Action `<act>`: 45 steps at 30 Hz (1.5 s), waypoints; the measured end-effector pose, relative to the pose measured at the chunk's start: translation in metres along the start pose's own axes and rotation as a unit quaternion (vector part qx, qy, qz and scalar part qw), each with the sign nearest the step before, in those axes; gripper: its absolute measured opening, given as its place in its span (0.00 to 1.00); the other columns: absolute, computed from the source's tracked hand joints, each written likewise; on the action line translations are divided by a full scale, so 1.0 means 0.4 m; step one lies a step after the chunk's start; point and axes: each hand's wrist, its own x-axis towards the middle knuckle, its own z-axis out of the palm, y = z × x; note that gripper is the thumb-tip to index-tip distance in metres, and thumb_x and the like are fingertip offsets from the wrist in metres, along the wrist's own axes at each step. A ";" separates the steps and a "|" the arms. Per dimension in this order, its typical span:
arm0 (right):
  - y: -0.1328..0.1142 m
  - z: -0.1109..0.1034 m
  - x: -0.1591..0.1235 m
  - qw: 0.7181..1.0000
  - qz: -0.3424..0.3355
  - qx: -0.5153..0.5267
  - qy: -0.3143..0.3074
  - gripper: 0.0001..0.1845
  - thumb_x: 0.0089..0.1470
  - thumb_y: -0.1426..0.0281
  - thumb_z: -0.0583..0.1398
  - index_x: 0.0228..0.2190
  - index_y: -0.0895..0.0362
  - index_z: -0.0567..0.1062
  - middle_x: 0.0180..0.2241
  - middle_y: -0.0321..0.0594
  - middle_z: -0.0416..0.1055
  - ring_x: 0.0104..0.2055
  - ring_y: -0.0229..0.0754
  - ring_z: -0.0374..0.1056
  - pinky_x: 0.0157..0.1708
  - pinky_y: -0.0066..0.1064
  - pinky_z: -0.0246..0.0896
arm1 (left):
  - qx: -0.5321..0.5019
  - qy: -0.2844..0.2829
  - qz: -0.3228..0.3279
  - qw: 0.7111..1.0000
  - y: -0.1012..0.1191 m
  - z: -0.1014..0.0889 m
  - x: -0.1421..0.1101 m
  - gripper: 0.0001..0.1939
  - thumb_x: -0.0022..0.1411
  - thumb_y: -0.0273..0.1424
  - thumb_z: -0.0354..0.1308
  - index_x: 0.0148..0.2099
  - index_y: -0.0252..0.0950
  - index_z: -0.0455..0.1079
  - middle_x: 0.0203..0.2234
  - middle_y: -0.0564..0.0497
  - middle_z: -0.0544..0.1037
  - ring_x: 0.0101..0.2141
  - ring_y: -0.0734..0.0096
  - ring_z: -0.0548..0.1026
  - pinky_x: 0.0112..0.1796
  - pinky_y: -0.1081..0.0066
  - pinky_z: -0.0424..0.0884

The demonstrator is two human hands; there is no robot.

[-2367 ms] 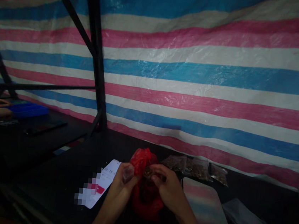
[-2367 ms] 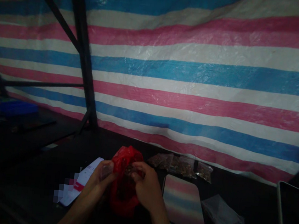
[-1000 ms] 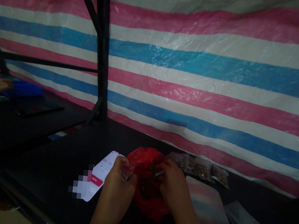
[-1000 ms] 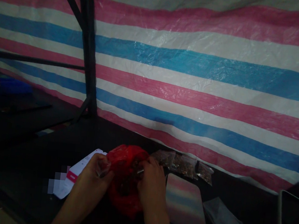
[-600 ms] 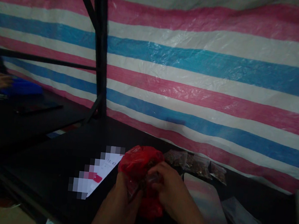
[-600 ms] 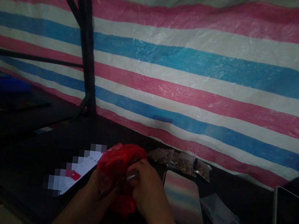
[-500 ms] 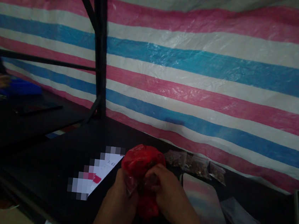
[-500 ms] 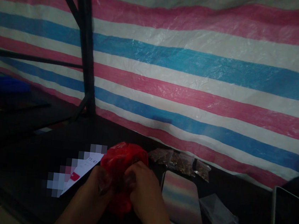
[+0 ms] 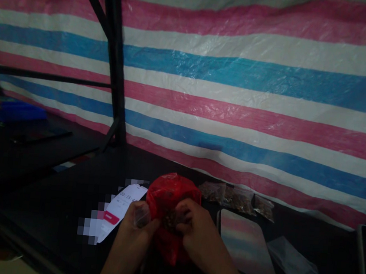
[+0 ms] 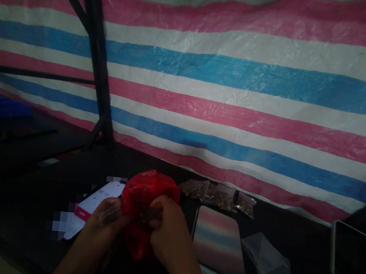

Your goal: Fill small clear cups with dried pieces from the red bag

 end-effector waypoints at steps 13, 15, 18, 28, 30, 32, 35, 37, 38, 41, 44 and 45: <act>-0.058 -0.042 -0.010 0.981 -0.050 0.181 0.041 0.16 0.57 0.78 0.59 0.45 0.52 0.77 0.46 0.41 0.80 0.49 0.47 0.77 0.53 0.39 0.69 | 0.244 0.026 0.228 0.942 0.000 0.005 0.017 0.10 0.56 0.41 0.61 0.39 0.42 0.73 0.41 0.43 0.73 0.47 0.42 0.66 0.51 0.44 0.64; -0.090 -0.042 -0.020 0.985 -0.083 0.138 0.054 0.18 0.55 0.81 0.60 0.43 0.52 0.79 0.45 0.39 0.80 0.49 0.46 0.77 0.52 0.38 0.69 | 0.257 0.003 0.226 0.940 0.008 0.010 0.015 0.09 0.60 0.37 0.59 0.42 0.41 0.74 0.43 0.42 0.73 0.47 0.42 0.66 0.49 0.45 0.64; -0.120 -0.036 -0.028 0.983 -0.165 0.044 0.059 0.24 0.52 0.87 0.56 0.41 0.52 0.82 0.47 0.40 0.78 0.50 0.45 0.76 0.52 0.35 0.69 | 0.261 -0.053 0.226 0.937 0.023 0.019 0.012 0.13 0.64 0.33 0.54 0.49 0.41 0.73 0.45 0.41 0.72 0.46 0.45 0.67 0.47 0.48 0.66; -0.100 -0.046 -0.015 0.955 -0.252 -0.058 0.142 0.30 0.57 0.87 0.52 0.50 0.53 0.82 0.52 0.43 0.78 0.55 0.45 0.75 0.58 0.38 0.71 | 0.202 -0.192 0.205 0.938 0.077 0.048 0.021 0.17 0.67 0.39 0.55 0.55 0.41 0.67 0.50 0.42 0.74 0.54 0.48 0.72 0.57 0.45 0.66; -0.088 -0.057 -0.010 0.946 -0.252 -0.053 0.196 0.27 0.59 0.84 0.53 0.49 0.52 0.83 0.52 0.43 0.78 0.53 0.44 0.76 0.56 0.35 0.72 | 0.167 -0.235 0.203 0.936 0.097 0.057 0.024 0.17 0.68 0.38 0.55 0.57 0.42 0.65 0.52 0.43 0.74 0.55 0.51 0.72 0.59 0.48 0.66; -0.078 -0.076 -0.005 0.941 -0.247 -0.048 0.227 0.25 0.59 0.83 0.55 0.48 0.51 0.83 0.51 0.42 0.78 0.52 0.43 0.76 0.54 0.33 0.73 | 0.114 -0.301 0.186 0.929 0.120 0.067 0.031 0.17 0.69 0.36 0.56 0.58 0.43 0.62 0.55 0.44 0.73 0.57 0.54 0.72 0.60 0.52 0.65; -0.072 -0.109 -0.002 0.936 -0.243 -0.044 0.251 0.24 0.58 0.82 0.56 0.47 0.50 0.84 0.50 0.40 0.79 0.52 0.42 0.77 0.53 0.31 0.73 | 0.057 -0.392 0.168 0.903 0.147 0.083 0.047 0.19 0.68 0.32 0.58 0.59 0.44 0.61 0.56 0.47 0.73 0.56 0.60 0.73 0.59 0.59 0.67; -0.073 -0.124 0.000 0.931 -0.233 -0.037 0.277 0.22 0.59 0.80 0.59 0.47 0.50 0.84 0.50 0.40 0.79 0.52 0.43 0.76 0.54 0.32 0.72 | 0.050 -0.430 0.152 0.889 0.154 0.090 0.062 0.16 0.70 0.34 0.59 0.57 0.45 0.64 0.48 0.52 0.76 0.46 0.66 0.77 0.48 0.66 0.72; -0.073 -0.128 0.001 0.929 -0.225 -0.031 0.291 0.20 0.58 0.79 0.60 0.47 0.50 0.84 0.50 0.41 0.79 0.52 0.44 0.76 0.55 0.34 0.71 | 0.051 -0.442 0.138 0.885 0.154 0.091 0.070 0.13 0.71 0.36 0.58 0.55 0.45 0.65 0.43 0.54 0.76 0.39 0.68 0.77 0.41 0.69 0.72; -0.069 -0.122 0.012 0.927 -0.187 -0.012 0.324 0.17 0.58 0.75 0.62 0.47 0.50 0.84 0.49 0.42 0.79 0.52 0.47 0.76 0.55 0.38 0.71 | 0.033 -0.438 0.106 0.892 0.149 0.083 0.094 0.12 0.71 0.41 0.59 0.51 0.44 0.67 0.37 0.56 0.77 0.34 0.69 0.76 0.34 0.70 0.70; -0.050 -0.091 0.030 0.930 -0.141 -0.003 0.338 0.16 0.58 0.73 0.62 0.48 0.52 0.83 0.49 0.45 0.79 0.51 0.50 0.75 0.54 0.42 0.70 | 0.002 -0.395 0.115 0.911 0.154 0.058 0.123 0.14 0.66 0.40 0.66 0.50 0.42 0.70 0.40 0.54 0.78 0.40 0.66 0.77 0.43 0.68 0.71; -0.043 -0.077 0.035 0.937 -0.125 -0.005 0.326 0.16 0.58 0.73 0.62 0.48 0.53 0.82 0.49 0.45 0.78 0.51 0.50 0.75 0.54 0.42 0.69 | -0.006 -0.379 0.118 0.918 0.160 0.048 0.133 0.15 0.64 0.40 0.67 0.50 0.42 0.70 0.39 0.55 0.78 0.40 0.67 0.76 0.43 0.68 0.71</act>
